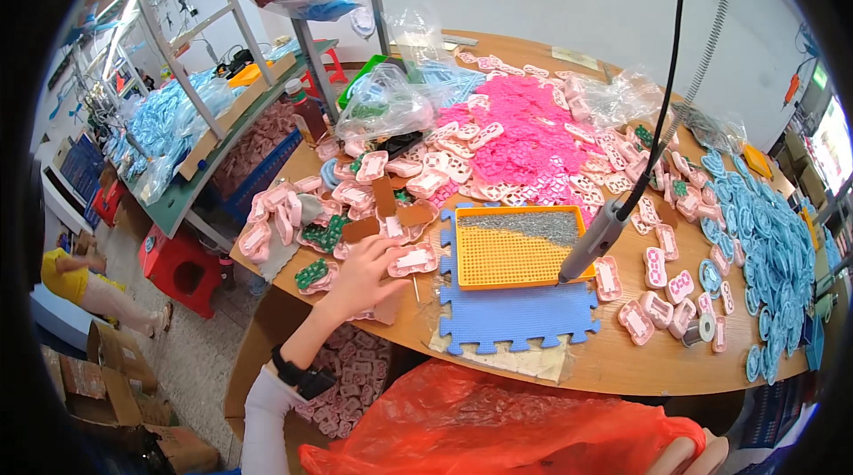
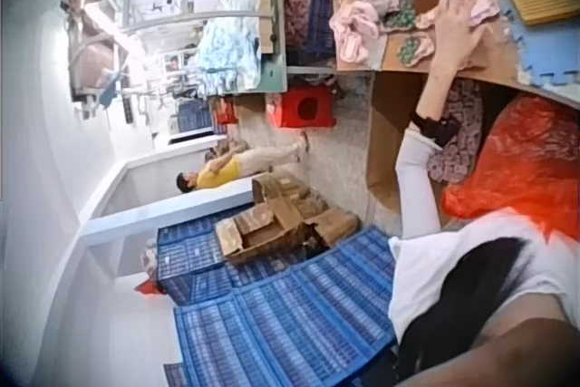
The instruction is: Assembling electronic components into plastic housings and bagging them.
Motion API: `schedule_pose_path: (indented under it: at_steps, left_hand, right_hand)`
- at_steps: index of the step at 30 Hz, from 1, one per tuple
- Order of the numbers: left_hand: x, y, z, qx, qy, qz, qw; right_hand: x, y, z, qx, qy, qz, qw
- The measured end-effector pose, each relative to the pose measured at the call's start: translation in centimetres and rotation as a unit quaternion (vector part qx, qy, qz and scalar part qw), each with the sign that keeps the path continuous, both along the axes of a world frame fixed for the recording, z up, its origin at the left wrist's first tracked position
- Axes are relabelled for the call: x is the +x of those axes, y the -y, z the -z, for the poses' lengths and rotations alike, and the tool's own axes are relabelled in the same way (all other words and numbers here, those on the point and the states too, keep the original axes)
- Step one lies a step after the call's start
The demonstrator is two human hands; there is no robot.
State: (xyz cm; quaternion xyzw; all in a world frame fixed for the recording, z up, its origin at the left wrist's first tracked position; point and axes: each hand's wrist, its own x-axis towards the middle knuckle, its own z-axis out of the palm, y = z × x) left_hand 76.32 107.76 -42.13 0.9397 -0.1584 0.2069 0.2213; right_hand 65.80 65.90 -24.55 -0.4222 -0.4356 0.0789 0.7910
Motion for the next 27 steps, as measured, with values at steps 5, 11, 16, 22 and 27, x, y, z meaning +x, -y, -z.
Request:
schedule_pose_path:
  at_steps: [5,11,16,22,27]
  left_hand:
    - [2.8,1.4,2.6,0.117,-0.023,-0.004,0.993]
    - [3.3,1.5,2.8,0.095,-0.024,0.022,0.995]
    - [3.7,1.7,-1.0,-0.143,-0.037,0.065,0.987]
    - [-3.8,4.0,-12.2,-0.248,-0.077,0.201,0.944]
    - [-10.6,8.1,-17.2,-0.355,-0.254,0.423,0.794]
  right_hand:
    - [0.1,0.1,0.1,0.005,-0.008,0.008,1.0]
    - [0.4,0.4,0.5,0.018,-0.015,0.006,1.0]
    - [3.2,-1.6,0.1,0.08,0.067,-0.036,0.994]
    - [5.6,-0.6,0.8,-0.05,0.15,-0.165,0.974]
    - [4.5,-2.2,-0.9,-0.107,-0.106,-0.076,0.986]
